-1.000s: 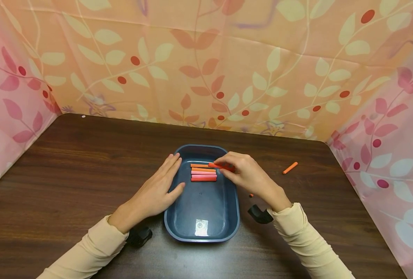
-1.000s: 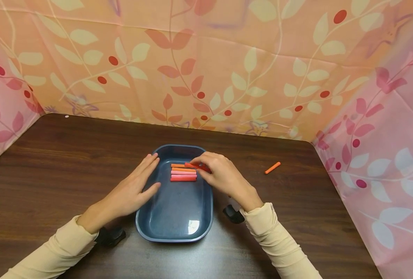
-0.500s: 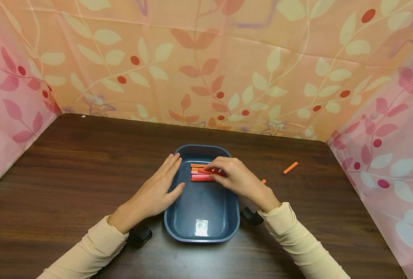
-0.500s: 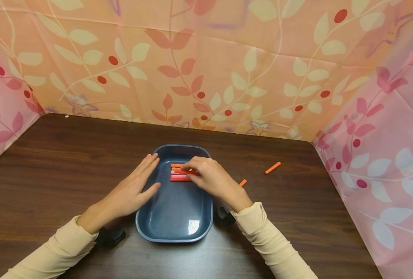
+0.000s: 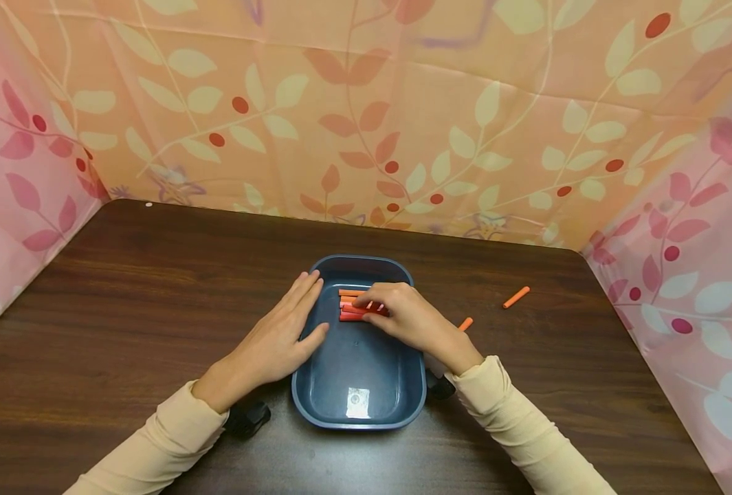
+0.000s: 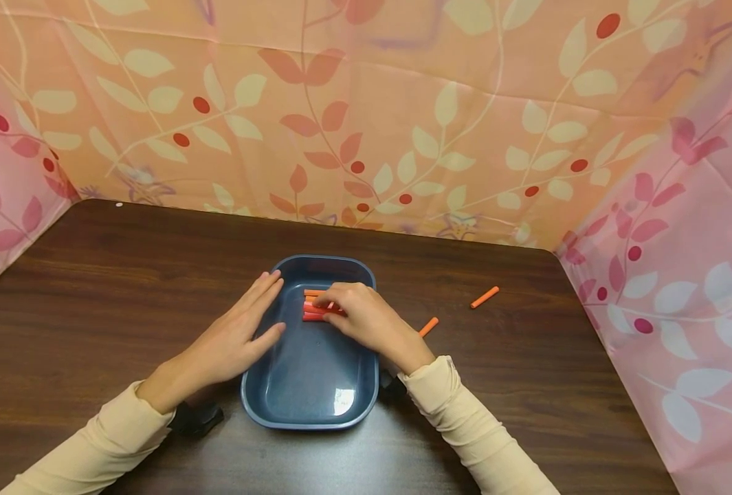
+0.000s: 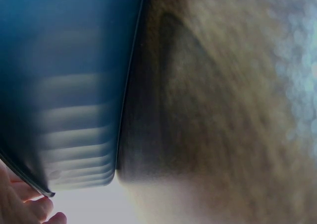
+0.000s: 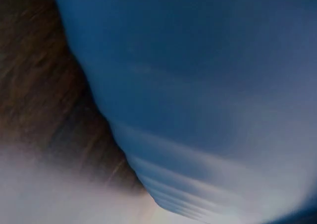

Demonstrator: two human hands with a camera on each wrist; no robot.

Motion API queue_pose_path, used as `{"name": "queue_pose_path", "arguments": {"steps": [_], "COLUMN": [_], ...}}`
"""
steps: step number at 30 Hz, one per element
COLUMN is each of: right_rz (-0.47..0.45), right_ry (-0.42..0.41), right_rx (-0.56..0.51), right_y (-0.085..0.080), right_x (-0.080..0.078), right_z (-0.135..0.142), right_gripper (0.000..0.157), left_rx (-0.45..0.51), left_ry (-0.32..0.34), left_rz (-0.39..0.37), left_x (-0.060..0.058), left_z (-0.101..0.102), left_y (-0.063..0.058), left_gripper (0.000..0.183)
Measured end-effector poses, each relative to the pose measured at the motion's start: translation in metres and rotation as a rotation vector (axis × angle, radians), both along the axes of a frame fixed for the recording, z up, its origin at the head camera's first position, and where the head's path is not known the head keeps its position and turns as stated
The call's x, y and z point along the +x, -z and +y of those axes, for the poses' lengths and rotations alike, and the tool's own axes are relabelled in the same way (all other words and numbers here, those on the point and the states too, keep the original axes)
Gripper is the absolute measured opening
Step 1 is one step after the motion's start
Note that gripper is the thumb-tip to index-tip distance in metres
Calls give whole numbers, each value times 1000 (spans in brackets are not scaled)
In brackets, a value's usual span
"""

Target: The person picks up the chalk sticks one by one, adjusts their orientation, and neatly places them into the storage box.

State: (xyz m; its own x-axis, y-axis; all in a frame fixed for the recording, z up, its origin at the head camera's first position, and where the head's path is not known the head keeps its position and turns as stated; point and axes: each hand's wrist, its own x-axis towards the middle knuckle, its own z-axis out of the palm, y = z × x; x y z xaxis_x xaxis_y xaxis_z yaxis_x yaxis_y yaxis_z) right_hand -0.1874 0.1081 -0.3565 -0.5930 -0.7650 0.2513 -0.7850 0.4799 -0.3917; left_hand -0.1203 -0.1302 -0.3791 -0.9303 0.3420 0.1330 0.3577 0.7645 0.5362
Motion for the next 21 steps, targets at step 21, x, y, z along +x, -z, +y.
{"name": "queue_pose_path", "arguments": {"steps": [21], "right_rz": [14], "right_ry": [123], "right_rx": [215], "right_y": [8], "right_x": [5], "right_z": [-9], "right_gripper": [22], "left_rx": [5], "left_ry": [9], "left_rz": [2], "left_x": [-1], "left_z": [-1], "left_y": [0], "left_gripper": [74]}}
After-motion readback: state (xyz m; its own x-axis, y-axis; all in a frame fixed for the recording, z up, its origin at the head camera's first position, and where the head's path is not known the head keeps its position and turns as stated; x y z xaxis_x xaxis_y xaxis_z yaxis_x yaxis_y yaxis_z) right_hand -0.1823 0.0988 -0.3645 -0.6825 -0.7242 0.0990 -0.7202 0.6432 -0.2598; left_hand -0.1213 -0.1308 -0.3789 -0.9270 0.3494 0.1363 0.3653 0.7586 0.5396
